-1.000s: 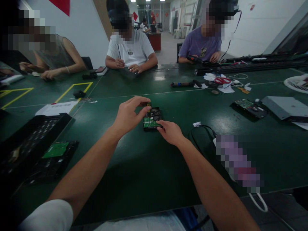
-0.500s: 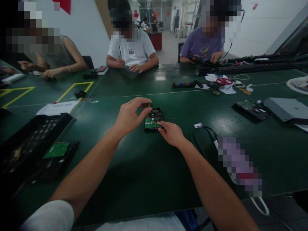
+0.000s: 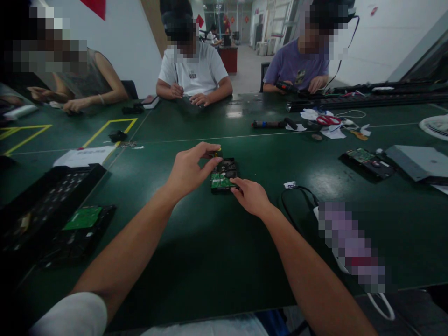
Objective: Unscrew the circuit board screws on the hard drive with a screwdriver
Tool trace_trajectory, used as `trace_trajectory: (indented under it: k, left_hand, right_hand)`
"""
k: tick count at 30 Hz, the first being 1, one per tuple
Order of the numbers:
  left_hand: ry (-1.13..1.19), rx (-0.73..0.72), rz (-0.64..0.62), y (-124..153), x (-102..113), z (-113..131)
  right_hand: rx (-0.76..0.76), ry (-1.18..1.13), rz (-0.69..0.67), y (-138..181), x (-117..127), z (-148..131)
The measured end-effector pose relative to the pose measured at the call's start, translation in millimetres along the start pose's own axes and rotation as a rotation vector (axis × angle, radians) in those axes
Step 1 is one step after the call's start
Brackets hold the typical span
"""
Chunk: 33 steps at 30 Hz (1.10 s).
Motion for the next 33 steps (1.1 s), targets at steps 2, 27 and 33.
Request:
trace_trajectory:
  k: [2,27,33]
  left_hand:
    - [0.006,0.007,0.002,0,-1,-1]
    - [0.004,-0.017,0.044,-1,2,2]
    - [-0.018,-0.054,0.062,-2,6,4]
  right_hand:
    - [0.000,0.007,0.005,0,0,0]
    - [0.017,0.018,0.025,1,2,-3]
    - [0.013,-0.002,0.026,1,2,-3]
Point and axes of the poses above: each hand's wrist, its own y-axis away from the middle knuckle, its own x-axis out of the back of the hand, z = x × y, the point moved 10 cm from there along -y, towards the middle knuckle, and after that the axes turned 5 degrees about -y, right-handed, at the moved point
